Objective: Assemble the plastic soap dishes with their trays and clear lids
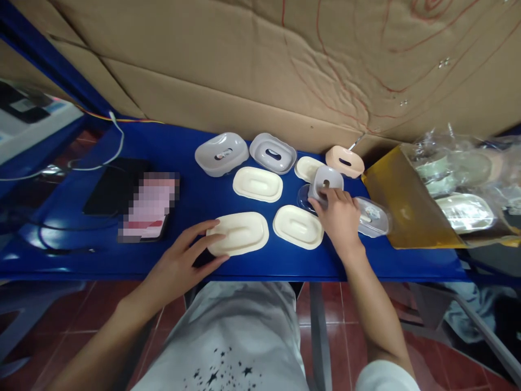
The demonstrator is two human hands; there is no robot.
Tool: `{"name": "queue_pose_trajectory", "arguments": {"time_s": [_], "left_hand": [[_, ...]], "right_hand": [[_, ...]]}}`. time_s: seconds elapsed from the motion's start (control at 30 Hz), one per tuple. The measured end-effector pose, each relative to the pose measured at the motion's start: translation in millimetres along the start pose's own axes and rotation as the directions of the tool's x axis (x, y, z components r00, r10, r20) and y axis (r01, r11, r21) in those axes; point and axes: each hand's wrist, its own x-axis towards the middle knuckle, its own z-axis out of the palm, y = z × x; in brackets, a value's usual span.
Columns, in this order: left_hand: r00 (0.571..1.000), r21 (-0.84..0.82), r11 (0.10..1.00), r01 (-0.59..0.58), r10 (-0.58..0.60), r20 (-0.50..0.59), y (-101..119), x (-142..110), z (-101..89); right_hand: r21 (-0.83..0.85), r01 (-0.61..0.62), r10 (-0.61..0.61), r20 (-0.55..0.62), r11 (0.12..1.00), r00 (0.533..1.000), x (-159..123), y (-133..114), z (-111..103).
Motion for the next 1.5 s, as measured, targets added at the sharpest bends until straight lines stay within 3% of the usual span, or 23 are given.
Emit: {"name": "queue_pose_trajectory", "arguments": {"time_s": [0.2,0.33,0.47,0.6,0.77,0.87,1.03,1.2,1.5], "left_hand": [[0.997,-0.047,0.998,0.050,-0.047,0.067,2,-2,-2.5],[0.998,0.067,0.998,0.020,-0.024,0.063,1,-1,0.0],[0.993,0.161,0.980,0.115,-0.118,0.010,1,-1,4.4],[0.988,0.067,0.987,0.146,-0.149,0.041,-1,-2,5.2],[0.984,0.005,0.986,0.164,-0.164,0.066,-3,-3,3.6],[0.987,0.000,0.988,0.153,-0.153,0.049,-3,-3,2.9],[0.993,-0.080,0.990,0.115,-0.112,0.039,-2,-5,0.0],[0.990,-0.113,0.988,0.102,-0.090,0.109,-2,-7,-1.1],[0.992,-0.090,0.993,0.071,-0.060,0.113,-1,-5,-1.3]], "right_hand": [[0.272,0.202,-0.205,-0.018,0.941,0.979,-27,-5,-9],[0.285,0.206,-0.215,0.000,0.936,0.977,-29,-1,1],[0.321,0.243,-0.223,-0.096,0.916,0.970,-22,-2,3],[0.403,0.316,-0.251,-0.206,0.859,0.946,-34,-35,-13],[0.479,0.455,-0.414,-0.196,0.751,0.889,-68,-94,-18],[0.456,0.462,-0.425,-0.187,0.761,0.886,-81,-115,-11],[0.439,0.469,-0.440,-0.172,0.766,0.881,-92,-130,-4],[0.432,0.474,-0.459,-0.146,0.767,0.876,-98,-136,4],[0.418,0.449,-0.468,-0.062,0.790,0.881,-95,-132,7]]}}
